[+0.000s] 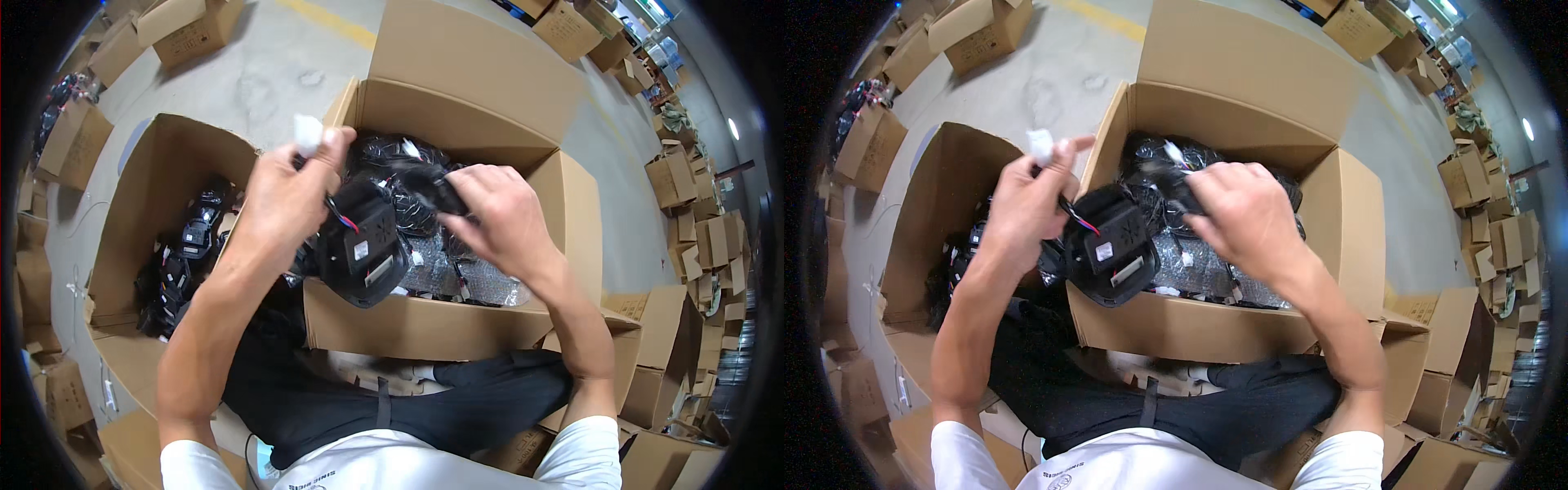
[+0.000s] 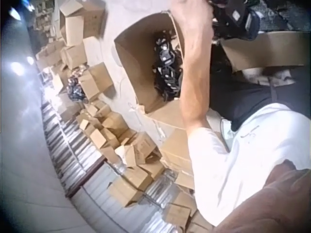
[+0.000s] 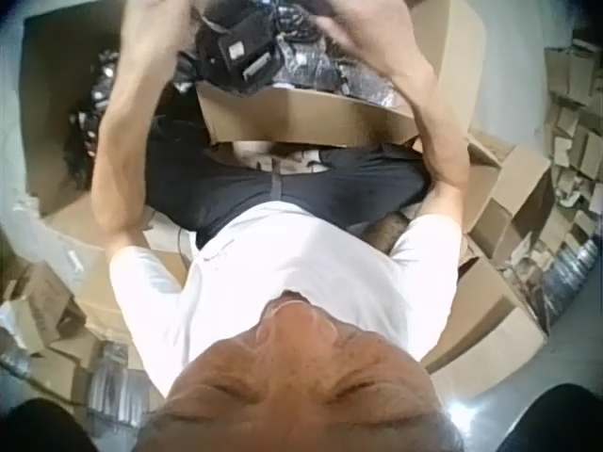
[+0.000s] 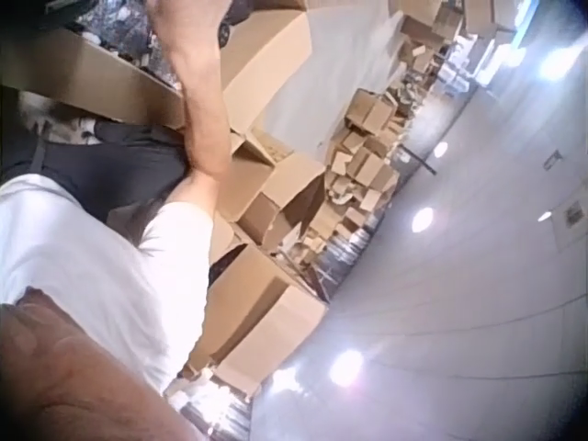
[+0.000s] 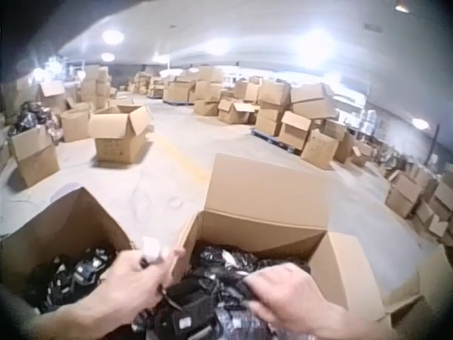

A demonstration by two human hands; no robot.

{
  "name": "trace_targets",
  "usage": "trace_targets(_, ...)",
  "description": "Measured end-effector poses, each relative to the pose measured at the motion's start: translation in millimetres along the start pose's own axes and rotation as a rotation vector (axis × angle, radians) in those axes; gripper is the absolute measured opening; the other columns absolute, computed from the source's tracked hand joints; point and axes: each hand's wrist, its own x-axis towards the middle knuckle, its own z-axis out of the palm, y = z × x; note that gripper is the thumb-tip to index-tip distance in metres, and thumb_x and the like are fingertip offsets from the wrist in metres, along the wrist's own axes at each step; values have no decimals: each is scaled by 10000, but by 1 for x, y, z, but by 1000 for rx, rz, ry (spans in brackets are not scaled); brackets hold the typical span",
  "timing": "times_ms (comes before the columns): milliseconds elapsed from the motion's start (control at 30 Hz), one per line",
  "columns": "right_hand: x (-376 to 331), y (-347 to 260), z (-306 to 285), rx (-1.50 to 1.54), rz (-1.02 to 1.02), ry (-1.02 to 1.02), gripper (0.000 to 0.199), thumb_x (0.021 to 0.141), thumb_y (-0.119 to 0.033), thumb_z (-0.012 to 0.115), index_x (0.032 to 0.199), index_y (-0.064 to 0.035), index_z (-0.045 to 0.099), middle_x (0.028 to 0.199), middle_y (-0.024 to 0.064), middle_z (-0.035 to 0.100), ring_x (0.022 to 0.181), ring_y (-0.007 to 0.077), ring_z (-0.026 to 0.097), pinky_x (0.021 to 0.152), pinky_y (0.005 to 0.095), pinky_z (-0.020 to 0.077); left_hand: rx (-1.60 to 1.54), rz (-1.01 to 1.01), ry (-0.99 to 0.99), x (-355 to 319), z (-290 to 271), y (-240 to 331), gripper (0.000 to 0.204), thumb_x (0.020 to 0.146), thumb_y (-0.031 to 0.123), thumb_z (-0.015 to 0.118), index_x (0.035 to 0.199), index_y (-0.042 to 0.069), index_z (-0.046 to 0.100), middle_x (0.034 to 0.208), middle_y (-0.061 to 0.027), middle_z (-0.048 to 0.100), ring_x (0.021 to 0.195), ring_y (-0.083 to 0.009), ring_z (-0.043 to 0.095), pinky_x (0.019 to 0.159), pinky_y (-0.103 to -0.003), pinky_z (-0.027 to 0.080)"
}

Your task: The person packs electronic components by taking them from one cardboard box and placing them into another cardboard box with bubble wrap, arranging them neatly by hand.

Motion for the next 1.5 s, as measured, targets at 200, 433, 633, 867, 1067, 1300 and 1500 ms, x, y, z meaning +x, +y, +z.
trace_targets(200, -68, 47, 138, 992, 956, -619, 395, 833, -281, 826, 1019, 16, 646, 814, 38, 649, 708, 122, 585, 605, 298, 483, -98, 351, 252, 2, -32, 1, 434, 1048, 392, 567, 1180, -4, 687, 688, 85, 427, 500, 15, 296, 421, -192, 193)
trace_targets(433, -95, 18, 241, 1279, 1319, -687, 343, 911, -314, 773, 952, -33, 582, 791, 56, 642, 761, 162, 653, 677, 362, 549, -150, 352, 274, 5, -38, 3, 424, 1051, 388, 562, 1163, -1, 687, 693, 78, 449, 497, 6, 312, 423, -187, 215)
trace_targets(633, -53, 3, 186, 646, 567, -41, 718, 810, -221, 826, 1354, 25, 425, 1212, 253, 575, 1084, 376, 611, 947, 435, 507, -383, 118, 61, 9, -32, 3, 452, 1071, 418, 495, 1188, 11, 654, 733, 42, 491, 455, -28, 353, 401, -204, 247)
trace_targets(867, 18, -27, 46, 645, -119, 277, 607, 698, -58, 867, 1251, 22, 630, 1328, 208, 627, 1316, 412, 533, 1135, 518, 385, -558, -3, 21, 16, -36, 4, 570, 1017, 506, 560, 1255, -12, 565, 784, 4, 516, 455, -2, 325, 395, -174, 246)
trace_targets(1067, 17, 2, -7, 1132, 539, 128, 533, 867, -200, 819, 1262, 33, 547, 1143, 96, 686, 1005, 163, 666, 910, 331, 563, -397, -70, 2, 10, -38, -3, 731, 872, 593, 733, 1079, -93, 589, 638, 27, 448, 457, -47, 298, 430, -229, 246)
trace_targets(1300, -78, 79, 104, 273, 786, -1031, 592, 825, -385, 803, 1169, 71, 647, 1060, 168, 721, 971, 229, 694, 825, 403, 563, -259, -16, -75, 12, -33, -9, 801, 954, 548, 650, 1339, -123, 443, 1059, -163, 672, 448, -12, 333, 379, -189, 246)
trace_targets(1500, -136, 90, 173, 1502, 1420, -678, 482, 917, -333, 762, 1240, -3, 625, 1214, 95, 688, 1087, 211, 663, 971, 404, 540, -257, -16, -95, 13, -31, -9, 726, 985, 508, 623, 1336, -107, 463, 1046, -133, 688, 434, -25, 347, 378, -192, 251)
